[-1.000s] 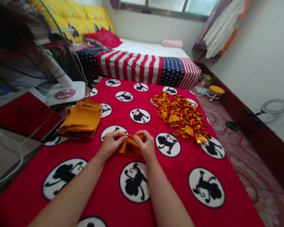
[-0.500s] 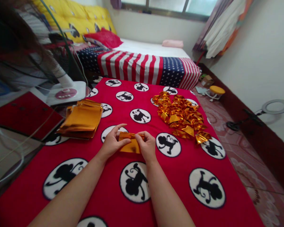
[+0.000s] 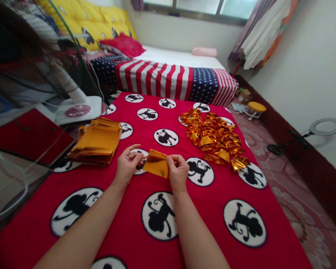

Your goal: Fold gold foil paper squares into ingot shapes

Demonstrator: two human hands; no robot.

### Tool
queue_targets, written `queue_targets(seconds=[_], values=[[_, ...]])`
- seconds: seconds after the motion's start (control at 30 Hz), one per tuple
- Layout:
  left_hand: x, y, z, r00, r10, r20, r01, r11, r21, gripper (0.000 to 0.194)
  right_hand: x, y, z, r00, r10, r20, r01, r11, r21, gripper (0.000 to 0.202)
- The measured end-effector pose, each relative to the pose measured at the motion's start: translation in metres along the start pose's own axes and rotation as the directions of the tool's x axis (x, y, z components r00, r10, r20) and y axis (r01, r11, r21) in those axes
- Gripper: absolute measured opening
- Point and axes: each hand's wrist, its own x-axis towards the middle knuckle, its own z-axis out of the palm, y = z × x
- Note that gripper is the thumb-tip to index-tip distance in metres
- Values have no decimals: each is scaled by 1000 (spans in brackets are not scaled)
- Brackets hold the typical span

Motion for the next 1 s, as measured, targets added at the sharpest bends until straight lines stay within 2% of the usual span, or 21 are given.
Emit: queue_targets(seconds=[0.07, 0.13, 0.23, 0.33, 0.43, 0.53, 0.67, 0.8, 1.0], values=[[2, 1, -2, 995, -3, -97, -3, 998, -61, 42, 2, 1, -1, 997, -1, -72, 2, 1000, 15, 24], [1, 2, -3, 995, 15, -99, -23, 996, -86, 32, 2, 2, -1, 993, -20, -115, 21, 1000, 5, 23], [-5, 4, -3, 995, -3, 98, 9, 998, -54, 42, 1, 0, 0, 987, -84, -136, 81, 996, -29, 21], [-10, 5, -3, 951, -83, 297, 89, 996, -6, 53, -3, -5, 2, 972, -221, -80, 213, 972, -97, 16], [-12, 6, -3, 917, -138, 374, 146, 989, 7, 61, -7, -10, 4, 929, -367, 38, 368, 915, -166, 10], [-10, 5, -4, 904, -131, 407, 148, 989, -12, 65, -11, -13, 5, 889, -440, 128, 456, 875, -161, 5], [-7, 3, -5, 910, -104, 402, 123, 992, -21, 62, -12, -14, 4, 829, -510, 230, 551, 815, -178, 7], [-8, 2, -5, 932, -156, 326, 170, 985, -16, 60, -12, -14, 3, 773, -560, 298, 626, 750, -214, 12], [-7, 5, 0, 967, -182, 179, 187, 982, -11, 52, -14, -15, 5, 738, -587, 334, 666, 713, -217, 12]])
